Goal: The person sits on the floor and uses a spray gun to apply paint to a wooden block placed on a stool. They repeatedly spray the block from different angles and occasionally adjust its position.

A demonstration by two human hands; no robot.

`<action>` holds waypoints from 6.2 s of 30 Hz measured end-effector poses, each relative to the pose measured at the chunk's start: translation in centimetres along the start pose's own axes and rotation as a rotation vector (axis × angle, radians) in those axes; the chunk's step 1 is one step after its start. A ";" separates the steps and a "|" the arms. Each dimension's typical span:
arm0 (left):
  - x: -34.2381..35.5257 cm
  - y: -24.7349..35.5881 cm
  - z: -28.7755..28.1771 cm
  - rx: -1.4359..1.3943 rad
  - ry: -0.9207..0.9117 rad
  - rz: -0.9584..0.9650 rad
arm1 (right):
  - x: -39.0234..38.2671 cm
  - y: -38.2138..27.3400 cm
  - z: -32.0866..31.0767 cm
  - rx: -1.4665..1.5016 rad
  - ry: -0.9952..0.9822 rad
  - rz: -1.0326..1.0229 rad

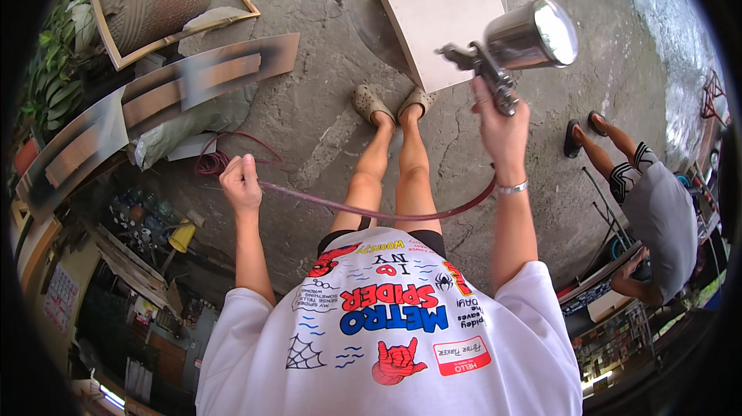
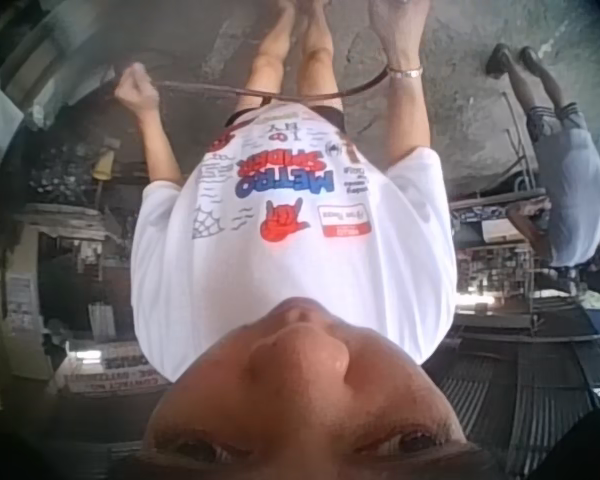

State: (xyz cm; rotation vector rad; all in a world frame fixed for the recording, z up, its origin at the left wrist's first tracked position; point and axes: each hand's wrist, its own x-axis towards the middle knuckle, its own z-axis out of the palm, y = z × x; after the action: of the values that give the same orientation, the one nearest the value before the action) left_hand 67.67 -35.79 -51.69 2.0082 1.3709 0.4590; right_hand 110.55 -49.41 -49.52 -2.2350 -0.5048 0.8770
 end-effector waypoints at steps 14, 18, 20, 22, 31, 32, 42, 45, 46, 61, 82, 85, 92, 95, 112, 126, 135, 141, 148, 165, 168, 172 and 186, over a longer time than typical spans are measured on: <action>0.3 3.5 4.1 -0.012 -0.087 0.007 | 10.6 5.9 -8.2 -0.245 0.584 -0.174; 0.5 3.6 4.2 0.010 -0.031 0.011 | 9.6 4.9 -7.0 -0.201 0.610 -0.042; 0.5 2.5 3.6 0.016 0.003 0.007 | 8.4 4.3 -6.4 -0.143 0.481 -0.022; 0.4 1.2 2.7 0.017 0.028 -0.006 | 6.8 3.7 -5.0 -0.109 0.325 -0.025; 0.3 -0.8 -0.4 0.049 0.069 -0.041 | 0.0 -1.0 1.4 -0.033 -0.024 -0.060; 0.3 -0.8 -0.5 0.046 0.064 -0.043 | -0.4 -1.0 1.9 0.000 -0.051 -0.081; 0.5 -0.7 -0.3 0.015 0.043 -0.020 | 1.9 -2.5 2.5 -0.017 -0.017 -0.096; 0.2 -0.4 0.2 0.027 0.033 -0.004 | 5.1 -0.8 0.7 -0.129 0.118 -0.109; 0.2 -0.2 0.5 0.034 0.029 0.004 | 6.1 0.0 -0.1 -0.151 0.156 -0.115; 1.0 2.2 2.9 -0.017 0.025 0.007 | 11.2 1.1 -5.1 -0.129 0.532 0.039; 0.7 -0.8 -1.2 0.030 0.062 -0.047 | 1.6 -4.0 3.7 0.045 -0.071 -0.145; 0.7 -0.2 -0.6 0.036 0.062 -0.040 | 4.9 -2.4 2.3 -0.128 0.092 -0.160; 0.7 1.8 1.9 0.017 0.000 0.012 | 12.0 0.7 -4.0 -0.230 0.325 -0.029; 0.4 2.5 2.8 0.005 -0.016 0.006 | 13.8 1.2 -5.6 -0.278 0.482 -0.108; 0.2 -1.3 -1.9 0.057 0.133 -0.120 | 3.3 -4.1 4.6 0.045 -0.056 -0.105; 0.5 0.1 0.4 0.023 0.084 -0.057 | 11.9 -2.2 1.0 -0.187 0.167 -0.181; 0.6 2.9 4.1 -0.046 -0.023 -0.012 | 18.9 -2.1 -6.8 -0.336 0.490 -0.111; 0.7 2.6 4.1 -0.057 0.008 -0.032 | 19.7 -2.3 -6.4 -0.264 0.380 -0.088; 0.1 0.3 1.4 -0.015 0.090 -0.039 | 14.6 -4.0 0.5 -0.156 0.045 -0.108; -6.7 -9.6 -0.1 0.072 0.012 -0.234 | 0.6 -6.6 6.6 0.122 -0.300 -0.162; -8.1 -11.0 1.6 0.116 -0.061 -0.261 | -2.3 -5.2 5.1 0.254 -0.320 -0.024; -9.3 -11.2 4.1 0.149 -0.172 -0.299 | -6.0 -1.0 2.1 0.308 -0.202 -0.053; -13.4 -6.5 14.3 0.263 -0.229 -0.140 | -15.5 23.0 -5.9 0.456 0.333 0.029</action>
State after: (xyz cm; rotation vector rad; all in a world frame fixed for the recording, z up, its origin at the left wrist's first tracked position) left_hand 66.72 -51.10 -65.55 2.0760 1.4738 -0.0170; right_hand 106.30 -76.79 -55.71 -1.9124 -0.1012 0.5476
